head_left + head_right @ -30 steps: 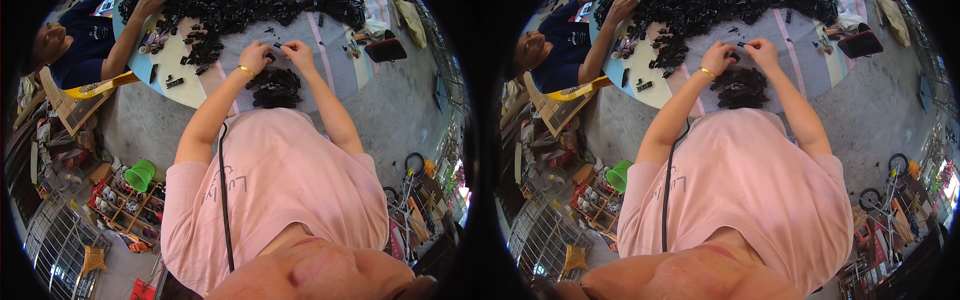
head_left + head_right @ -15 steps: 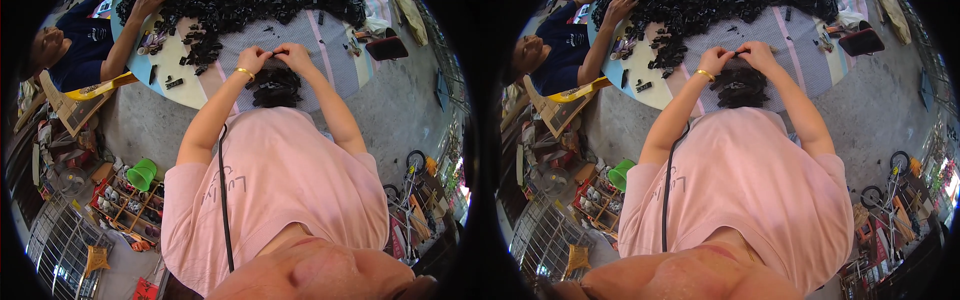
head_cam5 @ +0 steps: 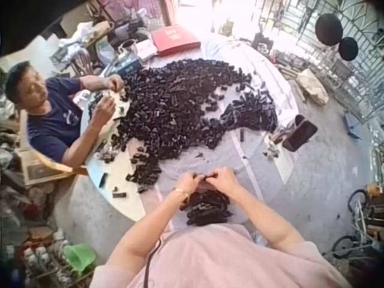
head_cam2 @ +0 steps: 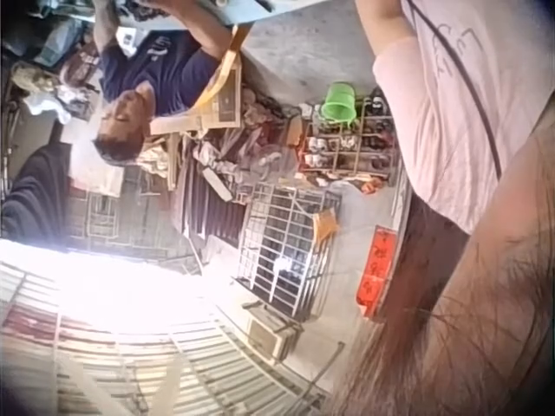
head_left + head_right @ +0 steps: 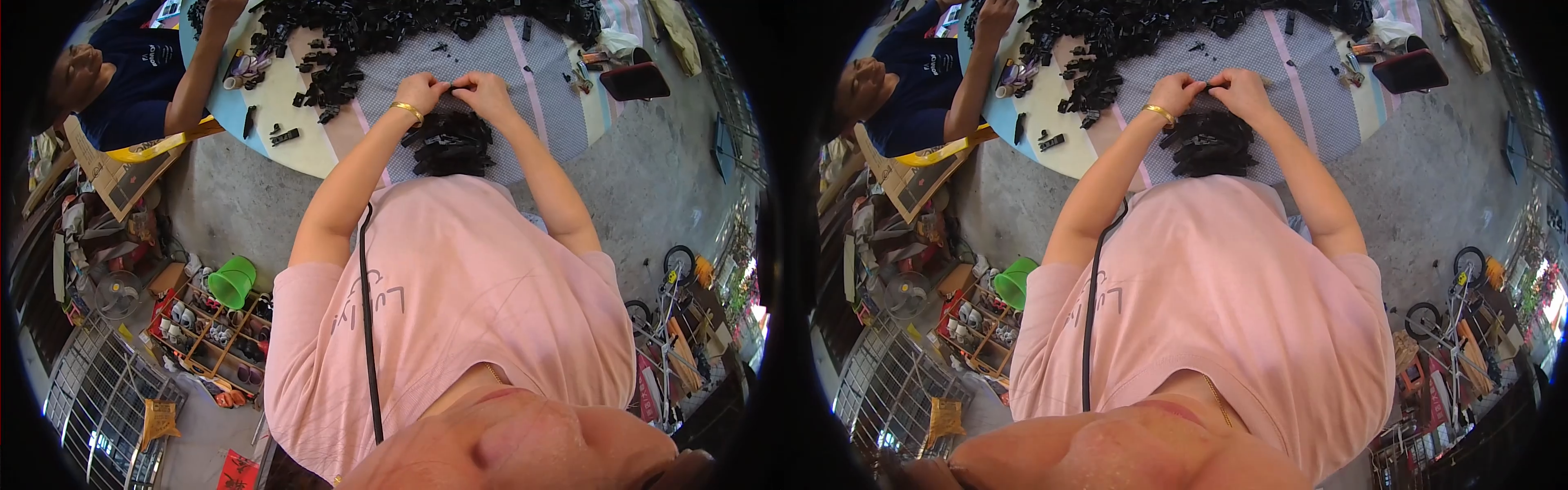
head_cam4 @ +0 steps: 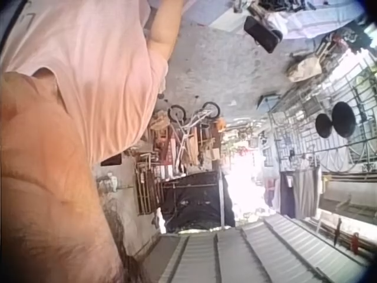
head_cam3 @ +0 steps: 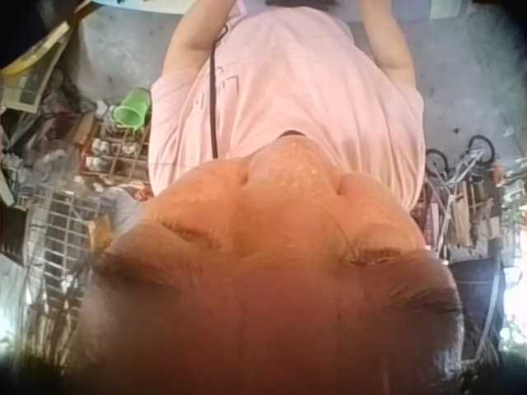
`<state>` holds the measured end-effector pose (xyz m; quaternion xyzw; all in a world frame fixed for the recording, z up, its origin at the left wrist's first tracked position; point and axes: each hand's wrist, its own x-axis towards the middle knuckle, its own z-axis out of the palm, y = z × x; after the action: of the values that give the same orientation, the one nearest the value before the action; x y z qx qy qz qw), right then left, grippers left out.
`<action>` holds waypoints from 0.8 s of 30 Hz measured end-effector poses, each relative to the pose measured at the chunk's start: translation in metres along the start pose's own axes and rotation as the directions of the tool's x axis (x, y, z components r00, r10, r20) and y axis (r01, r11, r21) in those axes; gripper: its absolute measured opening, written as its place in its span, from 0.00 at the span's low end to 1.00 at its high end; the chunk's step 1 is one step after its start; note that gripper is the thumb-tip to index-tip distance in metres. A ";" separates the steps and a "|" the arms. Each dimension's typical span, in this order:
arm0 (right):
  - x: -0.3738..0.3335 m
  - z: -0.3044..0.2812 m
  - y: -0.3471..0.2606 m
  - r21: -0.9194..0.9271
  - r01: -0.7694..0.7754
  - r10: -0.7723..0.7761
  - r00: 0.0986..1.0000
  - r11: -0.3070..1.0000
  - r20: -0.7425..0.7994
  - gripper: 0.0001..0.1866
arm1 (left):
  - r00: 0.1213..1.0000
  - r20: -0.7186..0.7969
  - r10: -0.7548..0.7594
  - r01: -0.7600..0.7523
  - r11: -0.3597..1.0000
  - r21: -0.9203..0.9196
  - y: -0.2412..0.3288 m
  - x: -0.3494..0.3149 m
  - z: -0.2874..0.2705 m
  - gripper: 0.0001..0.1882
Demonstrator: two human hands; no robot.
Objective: Assembling or sorting small black plastic mechanical components at a table.
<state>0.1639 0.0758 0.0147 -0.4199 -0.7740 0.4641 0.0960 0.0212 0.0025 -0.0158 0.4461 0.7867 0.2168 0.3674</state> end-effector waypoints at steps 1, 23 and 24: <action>-0.001 0.001 0.001 0.001 -0.001 0.001 1.000 1.000 -0.002 0.10 | 1.000 0.022 0.005 -0.004 1.000 -0.029 0.000 0.001 -0.001 0.17; 0.016 0.007 0.021 0.300 -0.476 0.404 0.873 0.827 0.272 0.12 | 0.996 0.004 0.086 -0.086 0.984 0.159 0.006 0.007 0.003 0.16; 0.018 0.006 0.022 0.275 -0.514 0.434 0.849 0.813 0.301 0.12 | 0.995 0.005 0.098 -0.096 0.972 0.216 0.006 0.011 0.004 0.17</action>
<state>0.1615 0.0902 -0.0106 -0.5217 -0.5560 0.6459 -0.0394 0.0240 0.0149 -0.0184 0.5206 0.7840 0.1491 0.3033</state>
